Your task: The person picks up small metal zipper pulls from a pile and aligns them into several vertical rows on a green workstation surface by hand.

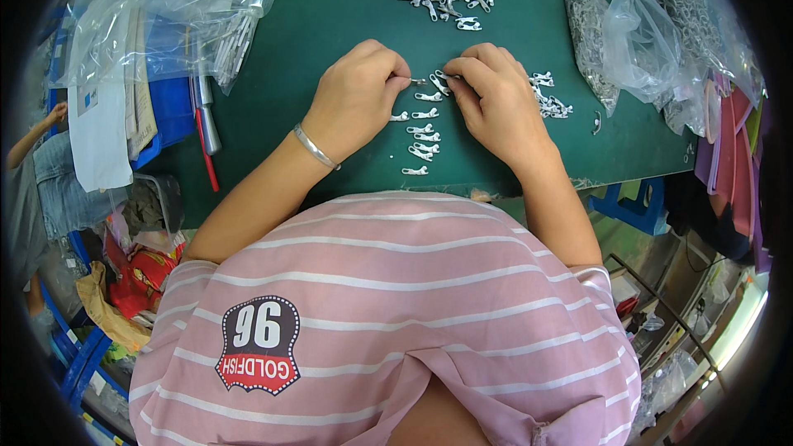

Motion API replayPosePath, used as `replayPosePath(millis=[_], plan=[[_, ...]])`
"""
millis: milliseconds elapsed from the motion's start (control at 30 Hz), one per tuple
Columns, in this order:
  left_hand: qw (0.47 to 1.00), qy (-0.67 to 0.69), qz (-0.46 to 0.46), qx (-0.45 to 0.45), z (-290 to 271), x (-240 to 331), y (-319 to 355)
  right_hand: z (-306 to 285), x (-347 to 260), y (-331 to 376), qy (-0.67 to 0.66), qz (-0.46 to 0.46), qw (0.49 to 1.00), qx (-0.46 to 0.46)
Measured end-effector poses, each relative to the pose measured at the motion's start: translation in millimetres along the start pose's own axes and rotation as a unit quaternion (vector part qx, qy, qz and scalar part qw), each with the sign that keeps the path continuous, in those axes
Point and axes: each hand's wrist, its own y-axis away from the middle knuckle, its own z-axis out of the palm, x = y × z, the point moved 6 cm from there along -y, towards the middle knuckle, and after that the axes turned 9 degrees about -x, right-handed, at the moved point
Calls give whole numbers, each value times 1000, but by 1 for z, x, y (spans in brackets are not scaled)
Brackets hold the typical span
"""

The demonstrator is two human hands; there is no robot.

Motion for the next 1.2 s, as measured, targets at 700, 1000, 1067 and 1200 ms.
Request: replayPosePath(millis=[700,1000,1067,1200], plan=[[978,106,-176,31,-27,-30,34,-10,20,-9,12,5,999,41],[988,56,-138,50,-24,-27,35,-3,-7,-17,-6,-46,999,24],[989,45,-128,55,-24,-26,35,3,-14,-20,-12,-57,998,14],[990,21,-124,56,-24,-22,33,24,-18,-24,28,-64,997,-25]])
